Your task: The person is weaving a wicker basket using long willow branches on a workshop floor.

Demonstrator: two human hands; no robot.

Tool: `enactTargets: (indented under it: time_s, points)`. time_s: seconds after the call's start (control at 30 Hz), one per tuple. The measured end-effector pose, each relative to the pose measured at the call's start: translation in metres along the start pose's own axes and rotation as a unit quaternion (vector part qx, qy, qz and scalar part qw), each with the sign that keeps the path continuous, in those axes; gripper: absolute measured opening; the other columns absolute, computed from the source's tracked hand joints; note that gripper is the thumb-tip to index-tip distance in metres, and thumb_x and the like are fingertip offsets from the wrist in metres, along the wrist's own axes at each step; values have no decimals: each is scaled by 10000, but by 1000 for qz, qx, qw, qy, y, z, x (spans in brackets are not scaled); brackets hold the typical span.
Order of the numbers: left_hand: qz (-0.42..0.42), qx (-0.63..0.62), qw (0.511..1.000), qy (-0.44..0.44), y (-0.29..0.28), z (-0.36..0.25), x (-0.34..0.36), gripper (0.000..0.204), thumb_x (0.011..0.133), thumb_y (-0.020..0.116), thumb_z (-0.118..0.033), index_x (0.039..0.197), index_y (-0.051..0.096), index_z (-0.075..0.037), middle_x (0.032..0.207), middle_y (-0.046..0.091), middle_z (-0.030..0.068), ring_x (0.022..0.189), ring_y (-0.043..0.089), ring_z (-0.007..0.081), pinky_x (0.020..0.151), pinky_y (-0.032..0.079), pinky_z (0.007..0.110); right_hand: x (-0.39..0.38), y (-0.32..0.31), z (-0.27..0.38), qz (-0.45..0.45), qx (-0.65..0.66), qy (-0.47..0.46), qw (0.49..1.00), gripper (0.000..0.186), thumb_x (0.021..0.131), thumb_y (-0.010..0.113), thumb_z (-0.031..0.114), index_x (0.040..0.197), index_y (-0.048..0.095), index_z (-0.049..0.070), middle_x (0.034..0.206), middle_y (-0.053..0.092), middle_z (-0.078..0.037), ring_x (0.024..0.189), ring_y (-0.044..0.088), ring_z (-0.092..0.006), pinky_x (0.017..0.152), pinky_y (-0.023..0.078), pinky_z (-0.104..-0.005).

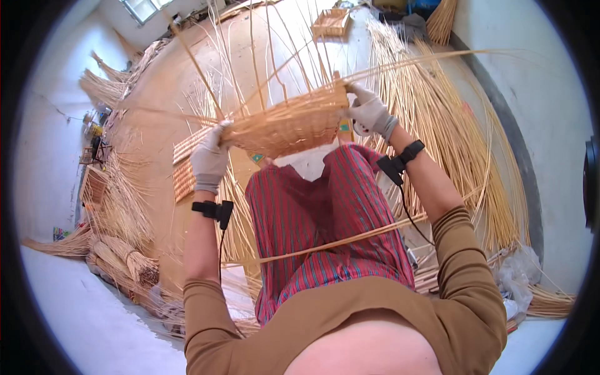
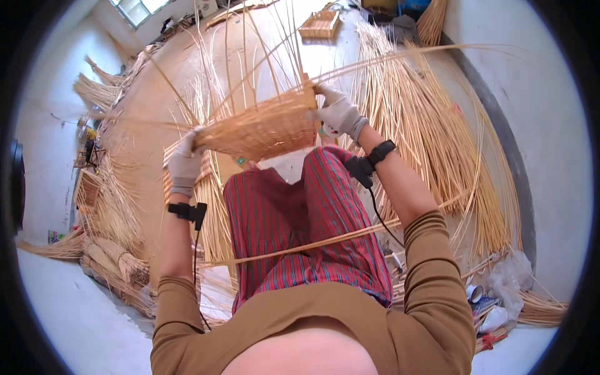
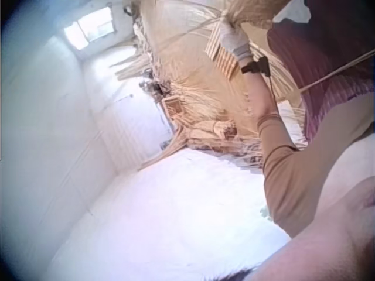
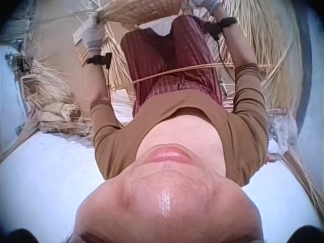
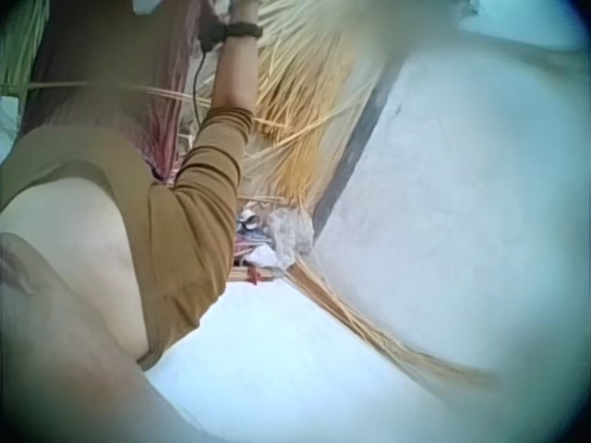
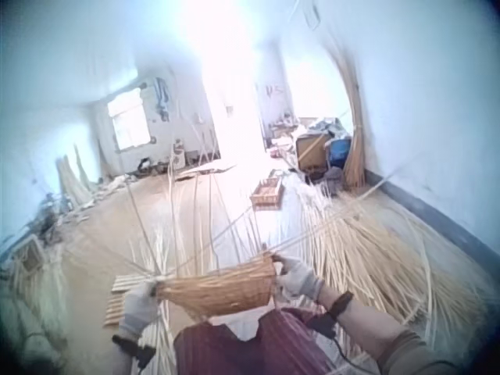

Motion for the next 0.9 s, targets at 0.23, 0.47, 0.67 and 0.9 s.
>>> enactTargets:
  time_s: [0.23, 0.47, 0.67, 0.9]
  points:
    - [-179, -251, 951, -5, -134, -18, 64, 446, 1003, 653, -31, 1442, 593, -79, 977, 721, 51, 898, 665, 103, 838, 535, 268, 24, -59, 131, -80, 183, -163, 966, 839, 859, 836, 123, 1575, 419, -11, 1446, 616, -74, 767, 561, -44, 730, 527, -239]
    - [-225, -301, 926, -31, -140, -6, 67, 432, 1005, 674, -80, 1427, 583, -59, 980, 712, 53, 920, 655, 105, 860, 526, 266, 31, -48, 146, -126, 255, -194, 939, 753, 864, 828, 81, 1541, 501, 37, 1464, 606, -97, 1059, 626, -117, 864, 539, -260]
    - [-245, -308, 917, -65, -122, 19, 64, 404, 1008, 678, -98, 1402, 603, -45, 979, 712, 40, 906, 643, 97, 845, 527, 263, 47, -44, 143, -147, 254, -206, 934, 688, 894, 784, 34, 1525, 511, 24, 1500, 579, -113, 1388, 535, -205, 1078, 496, -313]
    - [-252, -289, 918, -102, -112, 55, 85, 380, 1015, 668, -106, 1391, 646, -55, 992, 718, 11, 878, 626, 73, 812, 517, 242, 80, -23, 150, -167, 254, -185, 935, 659, 897, 766, 15, 1499, 505, -41, 1489, 579, -171, 1380, 554, -245, 1126, 474, -338]
Point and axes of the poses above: each hand's wrist, its own x-axis towards the middle knuckle, its own y-axis out of the palm, z = x × y, the point moved 10 cm from there along x, towards the middle knuckle
